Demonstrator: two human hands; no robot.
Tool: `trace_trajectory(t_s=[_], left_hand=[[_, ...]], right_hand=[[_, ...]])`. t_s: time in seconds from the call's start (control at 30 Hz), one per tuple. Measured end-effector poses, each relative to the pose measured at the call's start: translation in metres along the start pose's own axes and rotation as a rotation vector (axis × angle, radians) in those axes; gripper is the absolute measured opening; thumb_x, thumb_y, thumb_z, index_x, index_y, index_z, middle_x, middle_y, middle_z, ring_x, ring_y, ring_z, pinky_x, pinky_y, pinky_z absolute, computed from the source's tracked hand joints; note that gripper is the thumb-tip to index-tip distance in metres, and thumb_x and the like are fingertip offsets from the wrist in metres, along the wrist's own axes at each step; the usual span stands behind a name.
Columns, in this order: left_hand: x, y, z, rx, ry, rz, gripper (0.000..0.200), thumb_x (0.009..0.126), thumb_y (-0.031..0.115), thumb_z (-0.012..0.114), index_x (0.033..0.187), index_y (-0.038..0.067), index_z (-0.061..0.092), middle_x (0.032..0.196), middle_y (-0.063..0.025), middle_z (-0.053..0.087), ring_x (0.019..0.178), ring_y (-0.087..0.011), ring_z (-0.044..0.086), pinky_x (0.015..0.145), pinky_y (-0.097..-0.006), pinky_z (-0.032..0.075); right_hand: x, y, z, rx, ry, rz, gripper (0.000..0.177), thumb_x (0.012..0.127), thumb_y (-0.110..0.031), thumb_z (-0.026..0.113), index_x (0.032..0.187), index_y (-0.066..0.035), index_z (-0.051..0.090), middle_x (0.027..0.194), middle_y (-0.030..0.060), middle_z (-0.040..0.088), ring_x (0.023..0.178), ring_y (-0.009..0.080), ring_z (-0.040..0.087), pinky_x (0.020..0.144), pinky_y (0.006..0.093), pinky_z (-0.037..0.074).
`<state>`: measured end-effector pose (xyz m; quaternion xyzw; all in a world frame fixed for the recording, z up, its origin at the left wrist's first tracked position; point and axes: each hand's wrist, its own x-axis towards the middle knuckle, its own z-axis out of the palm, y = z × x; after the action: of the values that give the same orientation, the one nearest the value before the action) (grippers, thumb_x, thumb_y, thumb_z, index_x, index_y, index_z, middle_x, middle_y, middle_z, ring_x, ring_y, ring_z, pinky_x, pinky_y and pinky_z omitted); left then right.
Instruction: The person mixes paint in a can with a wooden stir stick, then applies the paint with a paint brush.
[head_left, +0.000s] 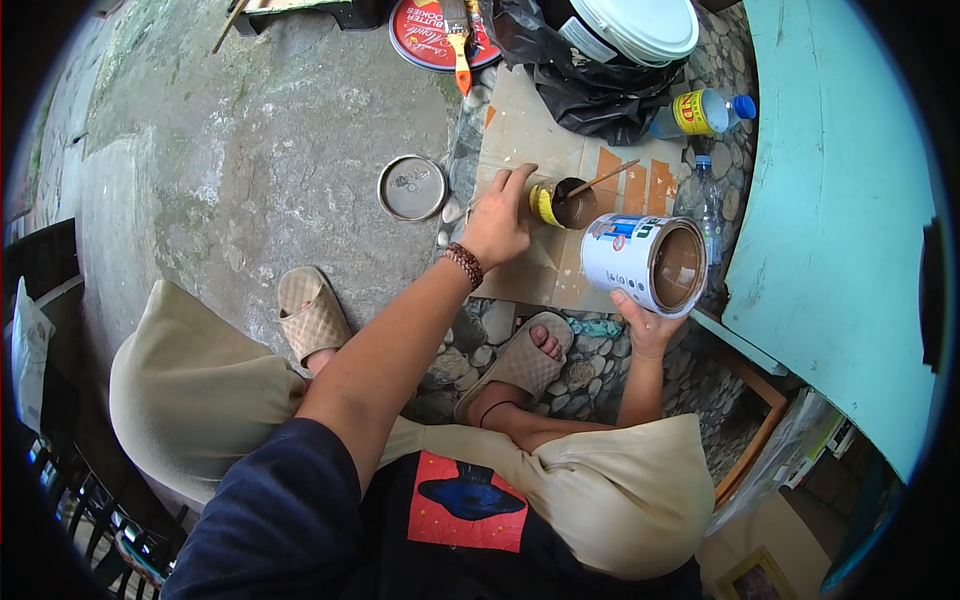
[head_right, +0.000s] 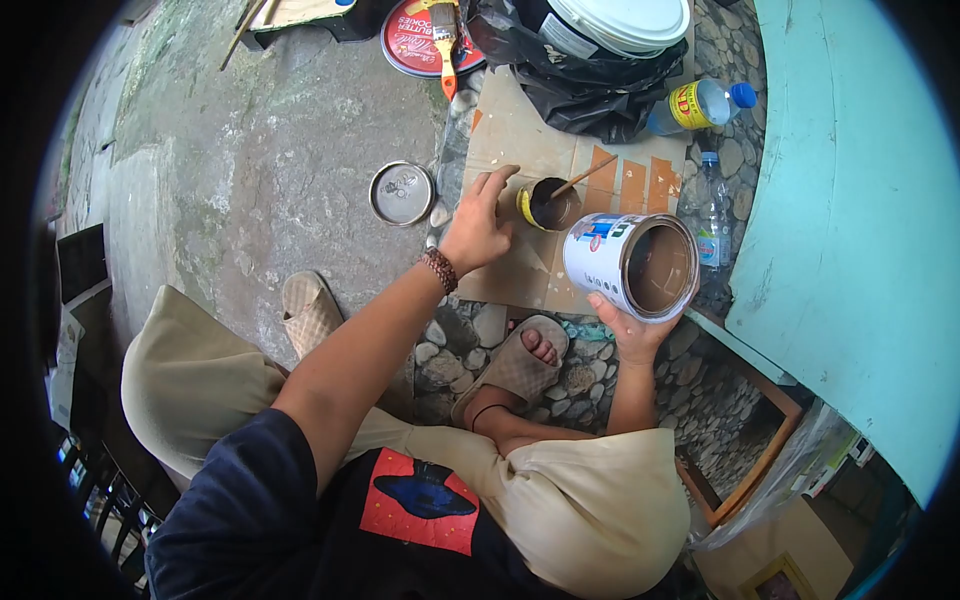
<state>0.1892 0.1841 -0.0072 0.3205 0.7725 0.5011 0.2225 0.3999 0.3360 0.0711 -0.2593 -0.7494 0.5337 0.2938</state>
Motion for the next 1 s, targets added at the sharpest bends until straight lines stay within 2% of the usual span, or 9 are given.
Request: trace_trajectory(t_s=[0.07, 0.17, 0.33, 0.47, 0.63, 0.77, 0.83, 0.9, 1.0], left_hand=[[0.0, 0.003, -0.008, -0.08, -0.024, -0.042, 0.068, 0.069, -0.007, 0.056, 0.135, 0.007, 0.045, 0.12, -0.0244, 0.052, 0.107, -0.0445, 0.057, 0.093, -0.047, 0.05], [0.004, 0.005, -0.021, -0.057, 0.04, -0.011, 0.064, 0.07, -0.007, 0.054, 0.132, 0.007, 0.047, 0.116, -0.0233, 0.055, 0.104, -0.0423, 0.059, 0.091, -0.0471, 0.05], [0.017, 0.007, -0.042, 0.061, 0.2, -0.019, 0.051, 0.074, -0.003, 0.059, 0.124, 0.007, 0.053, 0.1, -0.0177, 0.058, 0.092, -0.0352, 0.061, 0.081, -0.0429, 0.052], [0.028, 0.003, -0.066, 0.179, 0.295, 0.011, 0.049, 0.075, -0.002, 0.062, 0.123, 0.008, 0.056, 0.097, -0.0159, 0.058, 0.088, -0.0324, 0.061, 0.076, -0.0417, 0.052], [0.038, 0.012, -0.098, 0.309, 0.278, -0.026, 0.051, 0.076, -0.001, 0.064, 0.125, 0.01, 0.056, 0.098, -0.0129, 0.058, 0.071, -0.0272, 0.06, 0.067, -0.0375, 0.051], [0.044, 0.012, -0.111, 0.388, 0.257, 0.025, 0.053, 0.076, -0.002, 0.065, 0.126, 0.011, 0.055, 0.098, -0.0129, 0.058, 0.071, -0.0265, 0.06, 0.068, -0.0374, 0.051], [0.042, 0.012, -0.113, 0.413, 0.246, 0.023, 0.054, 0.075, -0.002, 0.065, 0.127, 0.011, 0.055, 0.098, -0.0128, 0.058, 0.07, -0.0263, 0.059, 0.068, -0.0373, 0.051], [0.04, 0.01, -0.114, 0.409, 0.228, -0.025, 0.053, 0.076, -0.002, 0.066, 0.127, 0.01, 0.055, 0.098, -0.0129, 0.058, 0.072, -0.0265, 0.06, 0.069, -0.037, 0.052], [0.037, 0.001, -0.111, 0.397, 0.228, -0.064, 0.052, 0.076, -0.001, 0.066, 0.126, 0.01, 0.056, 0.099, -0.0129, 0.058, 0.076, -0.0276, 0.061, 0.07, -0.0378, 0.052]], right_hand=[[0.002, -0.004, -0.001, 0.086, 0.001, 0.05, 0.112, 0.061, -0.011, 0.09, 0.149, 0.0, 0.022, 0.144, 0.0183, 0.041, 0.132, 0.0307, 0.046, 0.112, 0.0456, 0.04], [0.001, -0.007, -0.005, 0.09, 0.009, 0.013, 0.11, 0.061, -0.009, 0.09, 0.149, 0.0, 0.024, 0.145, 0.0183, 0.041, 0.132, 0.0304, 0.046, 0.112, 0.0453, 0.04], [0.002, 0.014, -0.01, 0.061, 0.063, -0.012, 0.113, 0.06, -0.011, 0.091, 0.149, 0.0, 0.023, 0.146, 0.0185, 0.041, 0.133, 0.0308, 0.046, 0.113, 0.0454, 0.038], [0.006, 0.042, -0.002, -0.049, 0.176, -0.082, 0.117, 0.057, -0.014, 0.094, 0.148, 0.0, 0.021, 0.146, 0.0194, 0.04, 0.135, 0.0321, 0.043, 0.116, 0.0469, 0.033], [0.006, 0.068, 0.014, -0.174, 0.313, -0.099, 0.123, 0.058, -0.017, 0.095, 0.148, 0.002, 0.015, 0.147, 0.0219, 0.036, 0.136, 0.0338, 0.04, 0.116, 0.0488, 0.032], [0.009, 0.082, 0.027, -0.097, 0.417, -0.109, 0.12, 0.059, -0.019, 0.095, 0.147, 0.003, 0.017, 0.146, 0.0232, 0.036, 0.136, 0.0356, 0.04, 0.115, 0.0495, 0.032], [0.008, 0.086, 0.026, -0.103, 0.414, -0.128, 0.118, 0.06, -0.021, 0.095, 0.147, 0.003, 0.018, 0.145, 0.0231, 0.038, 0.135, 0.0358, 0.041, 0.115, 0.0497, 0.032], [0.007, 0.088, 0.025, -0.244, 0.381, -0.161, 0.118, 0.06, -0.021, 0.095, 0.146, 0.003, 0.019, 0.144, 0.0227, 0.038, 0.133, 0.0357, 0.043, 0.114, 0.0493, 0.033], [0.007, 0.085, 0.026, -0.197, 0.382, -0.147, 0.117, 0.059, -0.02, 0.096, 0.145, 0.003, 0.02, 0.143, 0.0222, 0.039, 0.131, 0.0354, 0.044, 0.113, 0.0485, 0.034]])
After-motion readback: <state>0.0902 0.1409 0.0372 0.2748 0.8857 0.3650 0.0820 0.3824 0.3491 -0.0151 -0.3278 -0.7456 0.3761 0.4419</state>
